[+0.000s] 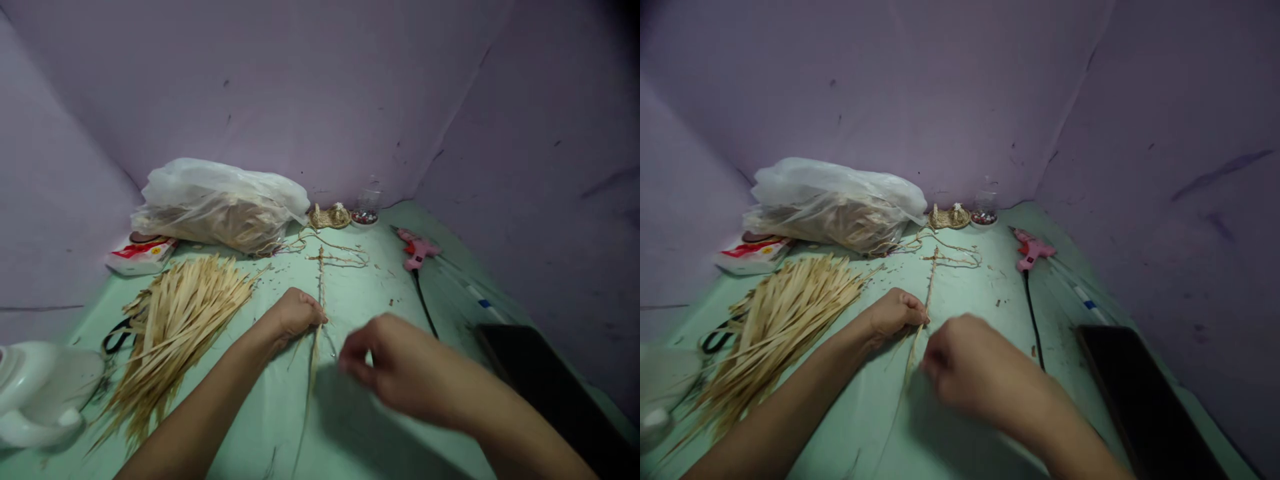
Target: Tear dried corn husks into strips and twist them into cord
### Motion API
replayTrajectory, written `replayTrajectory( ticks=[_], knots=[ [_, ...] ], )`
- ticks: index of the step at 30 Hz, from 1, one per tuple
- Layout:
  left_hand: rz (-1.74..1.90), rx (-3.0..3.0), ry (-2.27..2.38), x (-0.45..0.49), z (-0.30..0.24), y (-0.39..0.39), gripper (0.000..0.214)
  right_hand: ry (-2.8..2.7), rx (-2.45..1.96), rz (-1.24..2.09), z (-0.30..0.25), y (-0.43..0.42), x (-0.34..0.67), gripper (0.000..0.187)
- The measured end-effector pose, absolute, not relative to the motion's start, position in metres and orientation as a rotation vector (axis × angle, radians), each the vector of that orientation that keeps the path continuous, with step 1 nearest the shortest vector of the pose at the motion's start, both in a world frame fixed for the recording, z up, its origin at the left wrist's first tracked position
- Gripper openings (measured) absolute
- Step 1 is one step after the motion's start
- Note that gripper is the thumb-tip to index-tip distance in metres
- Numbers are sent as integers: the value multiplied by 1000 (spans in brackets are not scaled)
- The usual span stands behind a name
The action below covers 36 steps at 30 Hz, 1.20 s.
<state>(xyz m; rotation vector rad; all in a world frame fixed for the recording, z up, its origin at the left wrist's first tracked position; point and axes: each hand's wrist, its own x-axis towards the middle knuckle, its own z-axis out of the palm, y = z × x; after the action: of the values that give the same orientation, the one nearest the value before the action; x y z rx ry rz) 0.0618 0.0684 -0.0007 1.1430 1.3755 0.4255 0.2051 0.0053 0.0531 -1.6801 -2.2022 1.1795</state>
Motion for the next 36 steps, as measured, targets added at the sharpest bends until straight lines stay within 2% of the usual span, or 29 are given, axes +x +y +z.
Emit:
replayTrajectory(
  ticks=[3,6,8,12,18,27,31,36],
  knots=[
    [417,1157,1353,60,-1,69,7,-1435,-1743,1386,40,32,210,21],
    [416,1154,1332,60,-2,69,7,-1084,-1652,1639,16,48,199,18],
    [421,1154,1325,60,-4,70,6,-1071,-1588,1727,1,50,192,8],
    [415,1177,1320,60,-7,71,6,-1090,-1580,1731,-15,48,189,15],
    [377,1345,1384,57,-11,72,5,-1105,-1548,1703,-19,52,194,9],
    [61,1979,1638,56,23,59,14,-1141,-1526,1706,-17,51,193,7],
    [-107,2119,1641,70,35,37,19,-1159,-1521,1678,-14,49,193,5],
    [-132,2242,1586,82,32,20,23,-1123,-1518,1698,-19,50,193,4]
  ],
)
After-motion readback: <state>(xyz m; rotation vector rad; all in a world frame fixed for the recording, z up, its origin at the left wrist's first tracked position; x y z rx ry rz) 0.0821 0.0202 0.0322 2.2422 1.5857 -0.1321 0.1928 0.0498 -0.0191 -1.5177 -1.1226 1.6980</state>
